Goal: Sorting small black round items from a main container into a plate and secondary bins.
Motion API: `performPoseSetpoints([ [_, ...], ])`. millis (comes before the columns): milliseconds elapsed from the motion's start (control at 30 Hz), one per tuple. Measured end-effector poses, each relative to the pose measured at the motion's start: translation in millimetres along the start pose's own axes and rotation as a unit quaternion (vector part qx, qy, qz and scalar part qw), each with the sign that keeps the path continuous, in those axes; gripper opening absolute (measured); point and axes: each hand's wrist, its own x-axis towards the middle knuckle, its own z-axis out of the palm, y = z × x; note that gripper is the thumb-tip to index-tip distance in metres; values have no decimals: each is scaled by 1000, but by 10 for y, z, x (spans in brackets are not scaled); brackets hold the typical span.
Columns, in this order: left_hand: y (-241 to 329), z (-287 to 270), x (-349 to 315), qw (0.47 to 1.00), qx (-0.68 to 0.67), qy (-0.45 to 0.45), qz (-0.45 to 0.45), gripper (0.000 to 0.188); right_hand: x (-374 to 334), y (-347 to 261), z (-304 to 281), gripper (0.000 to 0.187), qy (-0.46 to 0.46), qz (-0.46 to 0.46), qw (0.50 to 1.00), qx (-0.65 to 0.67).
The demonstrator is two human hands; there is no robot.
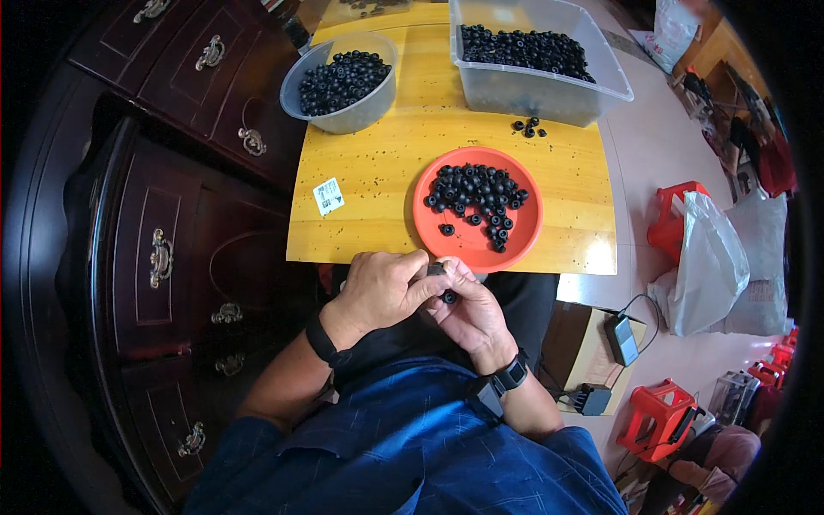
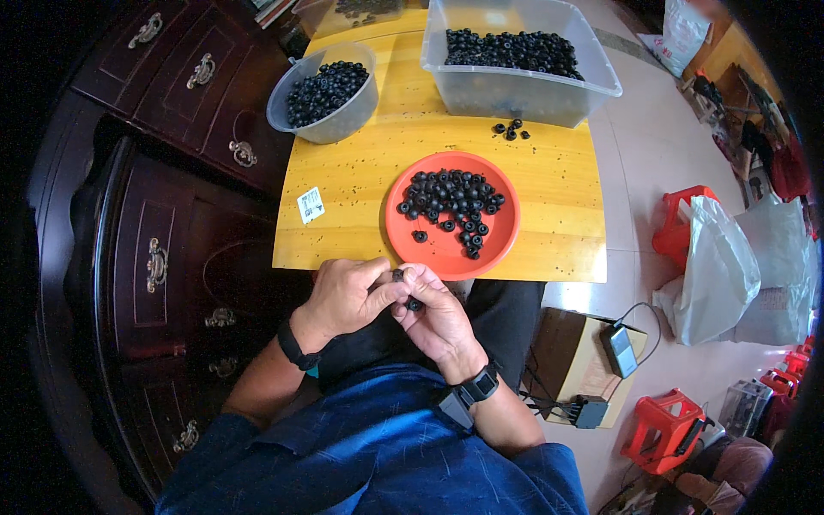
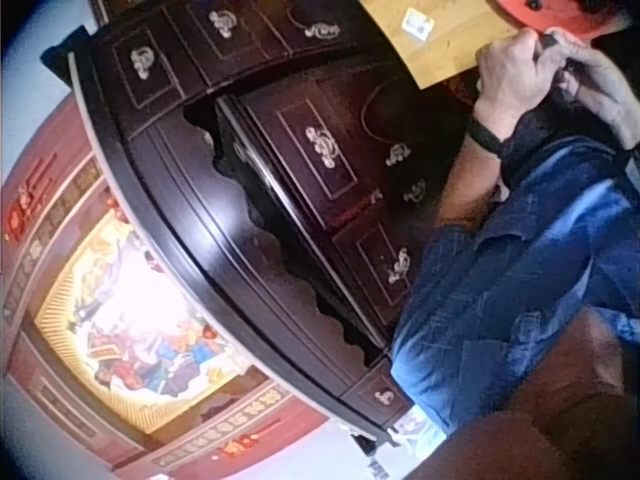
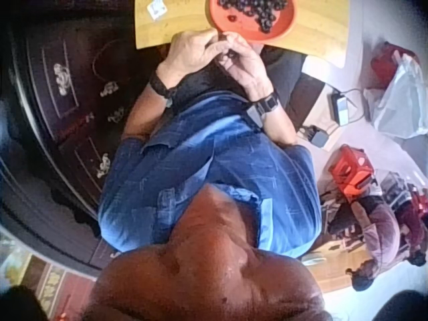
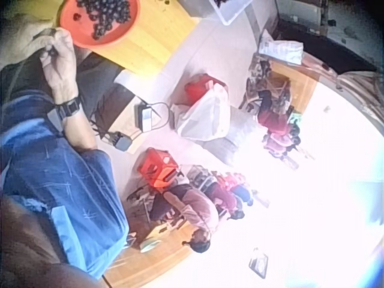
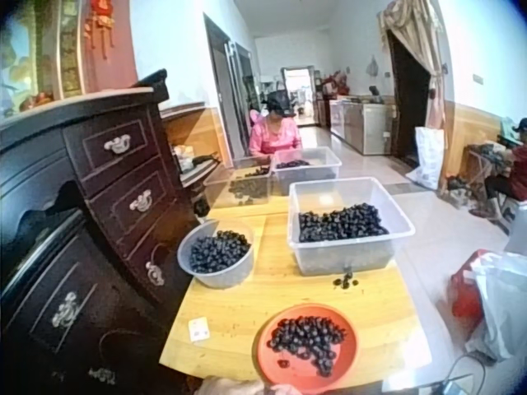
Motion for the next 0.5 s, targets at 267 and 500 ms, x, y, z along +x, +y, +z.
performPoseSetpoints([
  [267,129,-113,87,996,-77,10,-49,26,-6,-9,29,10,24,5,1000,2],
  [500,-175,-904,780,968,84,229,-63,32,-102,-125,83,32,1,42,996,79],
])
